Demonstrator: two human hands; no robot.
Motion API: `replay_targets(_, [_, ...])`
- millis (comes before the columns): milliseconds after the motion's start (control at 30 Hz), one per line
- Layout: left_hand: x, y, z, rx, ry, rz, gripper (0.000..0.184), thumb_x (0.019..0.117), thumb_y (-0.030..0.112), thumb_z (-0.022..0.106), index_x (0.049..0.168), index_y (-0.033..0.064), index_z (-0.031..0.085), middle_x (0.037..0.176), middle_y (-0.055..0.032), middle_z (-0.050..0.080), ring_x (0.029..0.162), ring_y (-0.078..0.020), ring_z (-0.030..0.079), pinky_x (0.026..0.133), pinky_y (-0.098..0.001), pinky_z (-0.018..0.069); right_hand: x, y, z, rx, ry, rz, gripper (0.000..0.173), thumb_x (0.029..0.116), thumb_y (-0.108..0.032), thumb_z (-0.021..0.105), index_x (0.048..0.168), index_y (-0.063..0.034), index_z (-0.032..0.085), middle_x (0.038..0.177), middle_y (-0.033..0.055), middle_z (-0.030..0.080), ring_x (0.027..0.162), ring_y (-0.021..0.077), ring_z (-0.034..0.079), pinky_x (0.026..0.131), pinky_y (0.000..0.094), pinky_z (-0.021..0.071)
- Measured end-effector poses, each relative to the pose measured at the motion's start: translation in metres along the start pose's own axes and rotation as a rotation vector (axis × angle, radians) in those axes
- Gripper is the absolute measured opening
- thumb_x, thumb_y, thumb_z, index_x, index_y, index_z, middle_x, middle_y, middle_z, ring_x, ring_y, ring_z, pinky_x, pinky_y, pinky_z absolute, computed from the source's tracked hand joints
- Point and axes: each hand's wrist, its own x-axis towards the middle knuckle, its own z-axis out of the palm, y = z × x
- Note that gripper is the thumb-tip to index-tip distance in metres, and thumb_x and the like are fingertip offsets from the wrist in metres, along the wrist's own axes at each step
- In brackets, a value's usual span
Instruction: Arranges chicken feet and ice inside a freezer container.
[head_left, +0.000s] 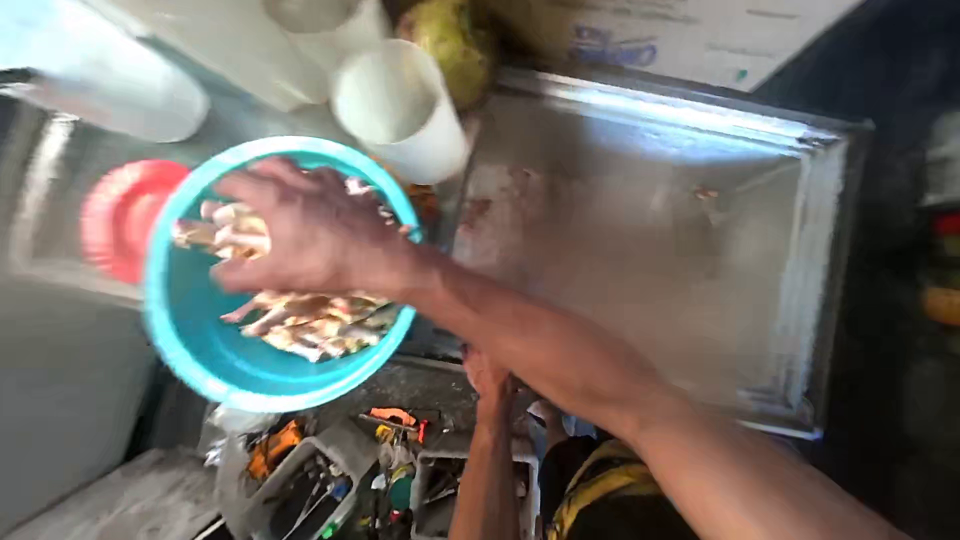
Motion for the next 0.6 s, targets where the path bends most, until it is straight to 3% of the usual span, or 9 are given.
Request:
replay_targets(33, [-0.001, -0.001, 0.002, -0.013, -0.021, -0.015, 0.048, 0.0985, 0.023, 0.064, 0.135, -0.0081, 0.058, 0.139, -0.0313, 0.056, 0.133, -0.0463, 0.051, 0.109, -0.0612, 0.0397, -0.024, 0.011, 0.000, 0.069, 0.084, -0.050, 0.054, 0.0792, -0.028, 0.086, 0.128, -0.0079, 0.070, 0.128, 0.0106, 0.066, 0.119, 0.0244, 0.061, 0.099, 0.0450, 0.0530])
replay_targets(100, [0.005, 0.002, 0.005, 0.028, 0.162, 0.143, 0.054, 0.0952, 0.035, 0.060, 0.124, -0.0107, 0.064, 0.125, -0.0336, 0.064, 0.122, -0.0515, 0.059, 0.102, -0.0659, 0.0440, -0.086, 0.042, -0.020, 0.368, 0.188, -0.112, 0.044, 0.0859, -0.006, 0.075, 0.127, 0.0044, 0.067, 0.130, 0.0166, 0.063, 0.123, 0.0234, 0.060, 0.104, 0.0392, 0.0519])
replay_targets(167, [0.019, 0.003, 0.011, 0.031, 0.349, 0.249, 0.062, 0.0960, 0.045, 0.051, 0.128, -0.0062, 0.065, 0.122, -0.0273, 0.069, 0.116, -0.0479, 0.064, 0.097, -0.0639, 0.0489, -0.157, 0.103, -0.043, 0.476, 0.273, 0.009, 0.037, 0.0956, -0.011, 0.060, 0.128, 0.0070, 0.063, 0.131, 0.0165, 0.063, 0.116, 0.0194, 0.064, 0.097, 0.0358, 0.0573])
replay_targets(267, [0.030, 0.000, 0.017, 0.017, 0.415, 0.259, 0.062, 0.0964, 0.046, 0.047, 0.133, -0.0015, 0.063, 0.120, -0.0216, 0.071, 0.112, -0.0410, 0.067, 0.095, -0.0584, 0.0512, -0.262, 0.233, -0.075, 0.210, 0.253, 0.597, 0.032, 0.1027, -0.014, 0.056, 0.130, 0.0012, 0.062, 0.126, 0.0144, 0.068, 0.108, 0.0185, 0.069, 0.092, 0.0368, 0.0595])
replay_targets(333, [0.029, -0.001, 0.020, 0.021, 0.431, 0.256, 0.063, 0.0966, 0.047, 0.046, 0.131, -0.0021, 0.064, 0.116, -0.0220, 0.072, 0.109, -0.0398, 0.068, 0.094, -0.0564, 0.0518, -0.312, 0.309, -0.092, 0.039, 0.122, 1.013, 0.031, 0.1026, -0.015, 0.060, 0.129, 0.0000, 0.064, 0.124, 0.0178, 0.068, 0.108, 0.0250, 0.069, 0.096, 0.0428, 0.0569])
replay_targets(367, [0.029, -0.001, 0.022, 0.024, 0.439, 0.251, 0.063, 0.0966, 0.048, 0.046, 0.131, -0.0019, 0.064, 0.114, -0.0217, 0.072, 0.108, -0.0389, 0.069, 0.093, -0.0554, 0.0518, -0.329, 0.341, -0.098, -0.023, 0.053, 1.123, 0.031, 0.1022, -0.016, 0.060, 0.129, 0.0000, 0.064, 0.123, 0.0191, 0.068, 0.108, 0.0275, 0.069, 0.097, 0.0449, 0.0561])
replay_targets(467, [0.031, -0.001, 0.022, 0.042, 0.432, 0.217, 0.064, 0.0968, 0.049, 0.045, 0.131, -0.0012, 0.065, 0.112, -0.0212, 0.072, 0.107, -0.0371, 0.068, 0.096, -0.0526, 0.0510, -0.327, 0.394, -0.103, -0.212, -0.142, 1.183, 0.035, 0.1011, -0.015, 0.058, 0.132, 0.0007, 0.063, 0.128, 0.0234, 0.065, 0.114, 0.0353, 0.066, 0.102, 0.0524, 0.0521])
replay_targets(533, [0.028, -0.001, 0.021, 0.052, 0.408, 0.209, 0.063, 0.0974, 0.049, 0.046, 0.131, -0.0015, 0.065, 0.112, -0.0221, 0.072, 0.106, -0.0376, 0.068, 0.096, -0.0515, 0.0510, -0.273, 0.390, -0.108, -0.267, -0.443, 1.213, 0.043, 0.1044, -0.012, 0.054, 0.146, -0.0019, 0.053, 0.148, 0.0231, 0.052, 0.137, 0.0376, 0.051, 0.115, 0.0531, 0.0401])
replay_targets(600, [0.030, 0.001, 0.020, 0.060, 0.404, 0.202, 0.065, 0.0978, 0.051, 0.045, 0.131, -0.0008, 0.065, 0.111, -0.0227, 0.072, 0.105, -0.0369, 0.068, 0.094, -0.0504, 0.0516, -0.233, 0.397, -0.092, -0.380, -0.569, 1.100, 0.046, 0.1012, -0.010, 0.058, 0.147, -0.0065, 0.054, 0.153, 0.0197, 0.049, 0.142, 0.0377, 0.045, 0.116, 0.0547, 0.0380])
